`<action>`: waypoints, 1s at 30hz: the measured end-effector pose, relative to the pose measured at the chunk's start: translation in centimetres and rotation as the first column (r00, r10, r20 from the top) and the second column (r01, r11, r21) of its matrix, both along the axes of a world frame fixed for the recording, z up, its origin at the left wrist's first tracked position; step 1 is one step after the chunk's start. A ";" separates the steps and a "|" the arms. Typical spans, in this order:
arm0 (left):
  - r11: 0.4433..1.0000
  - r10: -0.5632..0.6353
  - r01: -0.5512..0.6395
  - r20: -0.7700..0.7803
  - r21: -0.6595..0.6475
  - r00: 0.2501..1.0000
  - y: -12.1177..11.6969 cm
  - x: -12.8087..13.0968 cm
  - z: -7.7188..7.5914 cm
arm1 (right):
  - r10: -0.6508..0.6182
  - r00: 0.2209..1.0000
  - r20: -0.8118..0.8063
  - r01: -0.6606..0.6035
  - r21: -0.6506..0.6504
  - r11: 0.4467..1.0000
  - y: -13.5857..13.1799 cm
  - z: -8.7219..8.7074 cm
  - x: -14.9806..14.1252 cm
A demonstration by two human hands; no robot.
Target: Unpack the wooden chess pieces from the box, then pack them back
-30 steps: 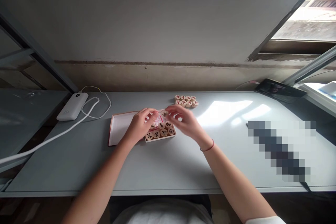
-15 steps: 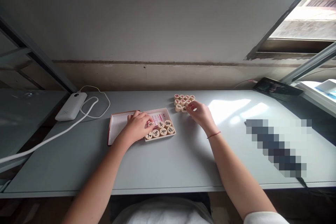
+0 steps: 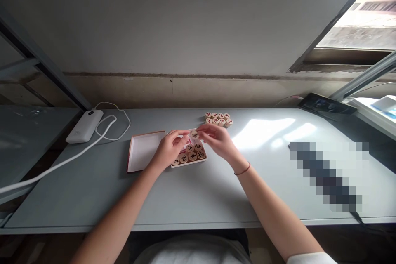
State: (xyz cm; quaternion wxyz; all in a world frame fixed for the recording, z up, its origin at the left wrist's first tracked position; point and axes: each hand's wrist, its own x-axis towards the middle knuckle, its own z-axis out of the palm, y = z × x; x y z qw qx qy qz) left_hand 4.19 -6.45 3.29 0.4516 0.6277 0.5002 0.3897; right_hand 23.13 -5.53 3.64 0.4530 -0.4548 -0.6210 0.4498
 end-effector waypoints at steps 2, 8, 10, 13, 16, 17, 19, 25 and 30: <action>0.999 0.038 -0.037 -0.042 0.033 0.998 -0.1 0.0 0.2 | -0.165 0.986 -0.008 0.164 -0.043 0.985 1.0 -0.3 1.8; 0.999 -0.002 0.007 -0.104 0.040 0.995 -0.3 0.0 0.8 | -0.426 0.865 0.265 0.468 -0.119 0.876 2.7 -1.6 6.1; 0.998 -0.023 0.030 -0.118 0.052 0.993 -0.3 0.1 0.7 | -0.420 0.839 0.345 0.478 -0.101 0.872 2.9 -2.1 6.5; 0.997 -0.045 0.052 -0.130 0.054 0.991 -0.2 0.1 0.6 | -0.430 0.795 0.427 0.502 -0.066 0.862 3.0 -2.6 6.5; 0.996 -0.041 0.052 -0.154 0.069 0.987 -0.3 0.1 0.6 | -0.422 0.791 0.443 0.498 -0.064 0.865 3.1 -2.9 6.4; 0.996 -0.037 0.050 -0.164 0.078 0.986 -0.3 0.1 0.7 | -0.414 0.796 0.441 0.489 -0.066 0.870 3.1 -3.0 6.4; 0.995 -0.032 0.049 -0.183 0.091 0.983 -0.3 0.1 0.8 | -0.397 0.802 0.445 0.474 -0.070 0.878 3.0 -3.0 6.5; 0.993 -0.031 0.053 -0.197 0.109 0.980 -0.2 -0.1 0.6 | -0.318 0.794 0.518 0.393 -0.038 0.919 2.5 -2.2 6.2; 0.993 -0.028 0.051 -0.207 0.109 0.978 -0.1 -0.2 0.3 | -0.246 0.785 0.569 0.338 -0.061 0.939 2.0 -1.8 5.7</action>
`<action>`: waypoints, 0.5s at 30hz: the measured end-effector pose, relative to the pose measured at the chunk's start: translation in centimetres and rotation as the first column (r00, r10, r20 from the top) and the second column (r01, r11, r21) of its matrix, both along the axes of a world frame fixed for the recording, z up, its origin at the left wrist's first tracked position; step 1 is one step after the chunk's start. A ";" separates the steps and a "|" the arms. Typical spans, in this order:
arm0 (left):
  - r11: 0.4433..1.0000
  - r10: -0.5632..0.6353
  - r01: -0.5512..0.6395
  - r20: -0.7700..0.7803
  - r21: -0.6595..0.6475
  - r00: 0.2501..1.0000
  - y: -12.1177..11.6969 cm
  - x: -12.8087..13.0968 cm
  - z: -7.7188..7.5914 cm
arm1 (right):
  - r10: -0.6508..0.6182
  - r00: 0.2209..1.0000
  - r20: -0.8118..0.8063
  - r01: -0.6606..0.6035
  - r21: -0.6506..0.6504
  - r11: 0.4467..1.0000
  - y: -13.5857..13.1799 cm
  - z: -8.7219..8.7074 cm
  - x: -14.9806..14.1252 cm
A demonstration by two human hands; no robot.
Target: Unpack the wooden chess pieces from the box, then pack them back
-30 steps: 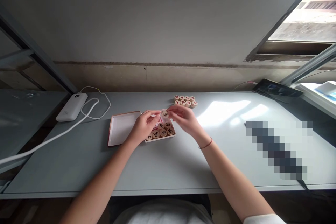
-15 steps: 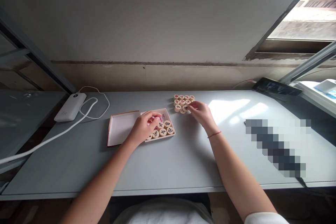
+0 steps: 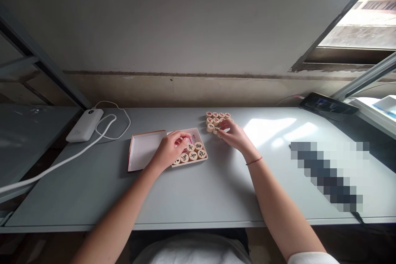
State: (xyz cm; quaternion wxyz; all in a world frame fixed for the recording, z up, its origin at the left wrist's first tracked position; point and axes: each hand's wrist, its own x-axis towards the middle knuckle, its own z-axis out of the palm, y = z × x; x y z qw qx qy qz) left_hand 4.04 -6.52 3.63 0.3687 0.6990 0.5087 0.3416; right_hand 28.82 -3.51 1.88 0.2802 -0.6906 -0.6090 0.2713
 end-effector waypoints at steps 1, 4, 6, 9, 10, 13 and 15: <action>1.000 -0.001 0.001 -0.003 -0.002 1.000 0.0 0.0 0.0 | 0.006 1.000 0.013 -0.006 -0.002 1.000 0.0 0.0 -0.1; 1.000 -0.008 0.008 -0.009 -0.006 1.000 0.0 0.0 0.0 | 0.028 0.999 0.044 -0.029 0.005 1.000 -0.1 0.0 -0.1; 1.000 -0.014 0.014 -0.012 -0.006 1.000 0.0 0.1 0.1 | 0.035 0.998 0.059 -0.036 0.004 0.999 -0.1 0.2 0.0; 1.000 -0.016 0.016 -0.017 0.001 1.000 0.0 0.1 0.2 | 0.059 0.992 0.115 -0.059 -0.002 0.998 -0.4 0.9 0.0; 1.000 -0.015 0.015 -0.019 0.005 1.000 0.0 0.1 0.3 | 0.075 0.987 0.144 -0.075 -0.011 0.997 -0.5 1.1 -0.1; 1.000 -0.020 0.020 -0.023 0.011 1.000 0.0 0.1 0.3 | 0.134 0.955 0.263 -0.117 -0.081 0.990 -1.0 1.5 -0.5; 1.000 -0.020 0.021 -0.027 0.013 0.999 0.0 0.1 0.3 | 0.172 0.923 0.343 -0.141 -0.114 0.983 -1.3 1.7 -0.7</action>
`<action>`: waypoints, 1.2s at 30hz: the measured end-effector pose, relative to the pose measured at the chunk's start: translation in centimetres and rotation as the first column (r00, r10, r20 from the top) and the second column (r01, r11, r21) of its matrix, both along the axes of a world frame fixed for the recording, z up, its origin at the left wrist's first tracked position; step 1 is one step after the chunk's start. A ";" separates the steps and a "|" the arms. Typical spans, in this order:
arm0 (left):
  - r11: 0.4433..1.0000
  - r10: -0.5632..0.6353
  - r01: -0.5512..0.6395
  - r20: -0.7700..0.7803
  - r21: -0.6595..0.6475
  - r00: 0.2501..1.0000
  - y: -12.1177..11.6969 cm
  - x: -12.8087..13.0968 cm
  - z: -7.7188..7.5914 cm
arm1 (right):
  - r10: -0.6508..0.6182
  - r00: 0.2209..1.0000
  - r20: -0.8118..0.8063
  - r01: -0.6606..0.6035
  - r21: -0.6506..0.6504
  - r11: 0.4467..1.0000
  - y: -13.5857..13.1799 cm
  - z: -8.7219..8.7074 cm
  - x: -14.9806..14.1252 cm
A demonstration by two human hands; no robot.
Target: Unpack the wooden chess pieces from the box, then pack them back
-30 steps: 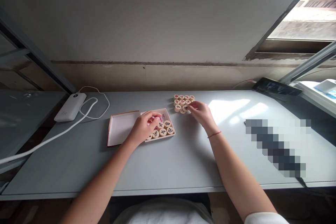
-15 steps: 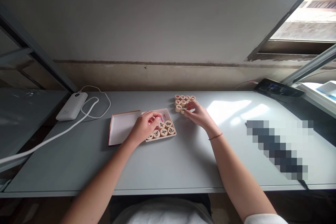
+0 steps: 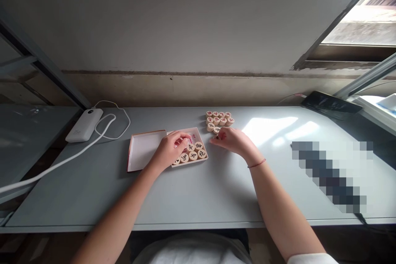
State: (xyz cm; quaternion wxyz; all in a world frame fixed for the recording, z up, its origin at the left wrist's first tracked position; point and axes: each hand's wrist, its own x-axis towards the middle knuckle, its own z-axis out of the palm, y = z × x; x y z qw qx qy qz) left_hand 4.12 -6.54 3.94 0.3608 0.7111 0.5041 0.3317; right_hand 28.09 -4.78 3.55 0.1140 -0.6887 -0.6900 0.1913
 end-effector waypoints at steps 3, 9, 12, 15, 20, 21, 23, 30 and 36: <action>1.000 0.003 -0.003 -0.007 0.002 1.000 0.0 0.0 -0.1 | 0.024 1.000 0.020 -0.024 0.045 0.999 -0.1 0.1 0.0; 1.000 -0.007 0.007 -0.011 0.008 1.000 0.0 0.0 -0.2 | -0.030 1.000 -0.009 0.031 0.270 0.962 0.5 -0.5 0.5; 1.000 -0.008 0.008 -0.018 0.016 1.000 0.1 0.0 -0.2 | -0.023 0.999 0.026 0.017 0.225 0.974 0.9 -1.2 0.5; 1.000 -0.008 0.008 -0.015 0.026 1.000 0.1 0.0 -0.4 | -0.029 0.999 0.034 0.022 0.190 0.982 1.1 -1.9 0.4; 0.999 -0.011 0.012 -0.027 0.048 1.000 0.1 0.0 -0.7 | -0.058 0.998 0.023 0.052 0.211 0.976 1.3 -2.4 0.2; 0.999 -0.011 0.012 -0.033 0.051 0.999 0.1 0.0 -0.7 | -0.058 0.998 0.014 0.053 0.227 0.972 1.3 -2.5 0.1; 0.997 -0.011 0.015 -0.055 0.070 0.998 0.1 0.0 -0.8 | -0.054 0.998 -0.012 0.055 0.250 0.967 1.3 -2.6 0.0; 0.973 -0.066 0.109 -0.204 0.205 0.977 0.0 0.0 -1.8 | -0.080 0.997 -0.006 0.079 0.255 0.964 1.3 -3.0 0.1; 0.973 -0.091 0.143 -0.268 0.182 0.959 -0.2 0.0 -1.8 | -0.091 0.996 0.000 0.089 0.236 0.968 1.3 -2.9 -0.1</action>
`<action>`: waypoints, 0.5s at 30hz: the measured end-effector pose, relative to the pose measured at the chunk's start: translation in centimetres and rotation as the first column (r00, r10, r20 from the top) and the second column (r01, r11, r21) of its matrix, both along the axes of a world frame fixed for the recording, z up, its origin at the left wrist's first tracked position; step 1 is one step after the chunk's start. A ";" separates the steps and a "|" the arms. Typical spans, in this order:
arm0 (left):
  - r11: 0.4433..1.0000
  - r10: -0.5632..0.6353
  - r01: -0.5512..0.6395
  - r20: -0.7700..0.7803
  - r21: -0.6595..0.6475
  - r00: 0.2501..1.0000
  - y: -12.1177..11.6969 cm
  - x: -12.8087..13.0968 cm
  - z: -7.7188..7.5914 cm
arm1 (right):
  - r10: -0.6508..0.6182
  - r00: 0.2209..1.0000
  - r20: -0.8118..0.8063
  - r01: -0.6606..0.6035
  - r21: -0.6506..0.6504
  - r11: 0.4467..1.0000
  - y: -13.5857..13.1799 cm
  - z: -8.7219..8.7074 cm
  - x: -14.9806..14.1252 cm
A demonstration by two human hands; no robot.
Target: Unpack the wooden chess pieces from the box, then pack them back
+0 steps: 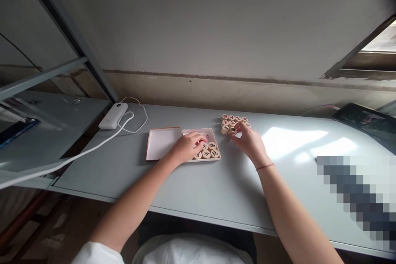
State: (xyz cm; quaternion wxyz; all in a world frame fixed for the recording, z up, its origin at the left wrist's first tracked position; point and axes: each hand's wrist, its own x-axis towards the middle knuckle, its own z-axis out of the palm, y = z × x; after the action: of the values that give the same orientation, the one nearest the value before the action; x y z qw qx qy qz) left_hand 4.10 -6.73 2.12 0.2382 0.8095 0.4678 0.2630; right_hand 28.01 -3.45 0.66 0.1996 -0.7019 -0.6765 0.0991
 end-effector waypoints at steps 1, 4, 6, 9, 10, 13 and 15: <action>1.000 -0.003 0.003 -0.006 0.008 1.000 0.0 0.0 0.0 | -0.004 1.000 0.003 0.004 -0.008 1.000 0.0 0.1 0.0; 0.999 -0.011 0.012 -0.032 0.050 0.999 0.2 -0.2 0.0 | -0.013 1.000 0.011 0.013 -0.019 1.000 0.0 0.2 -0.1; 0.997 -0.009 0.012 -0.048 0.074 0.999 0.4 -0.3 0.1 | -0.009 1.000 0.022 0.009 -0.022 1.000 0.0 0.3 -0.2; 0.996 0.012 -0.005 -0.069 0.089 0.998 0.7 -0.7 0.2 | -0.018 0.999 0.033 0.019 -0.039 0.999 -0.2 0.6 -0.4; 0.996 0.015 -0.008 -0.075 0.093 0.997 0.9 -0.8 0.2 | -0.029 0.999 0.031 0.031 -0.052 0.998 -0.2 0.8 -0.5; 0.996 0.022 -0.016 -0.074 0.087 0.997 1.1 -1.2 0.0 | -0.066 0.997 0.034 0.068 -0.089 0.994 -0.4 1.1 -0.9; 0.997 0.038 -0.033 -0.065 0.076 0.997 1.3 -1.3 -0.1 | -0.087 0.995 0.053 0.091 -0.093 0.991 -0.5 1.1 -1.0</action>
State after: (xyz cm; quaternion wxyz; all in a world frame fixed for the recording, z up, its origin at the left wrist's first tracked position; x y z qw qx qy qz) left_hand 2.80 -5.46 1.98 0.1872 0.8176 0.4798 0.2574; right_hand 26.97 -3.90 1.77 0.1537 -0.7423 -0.6437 0.1051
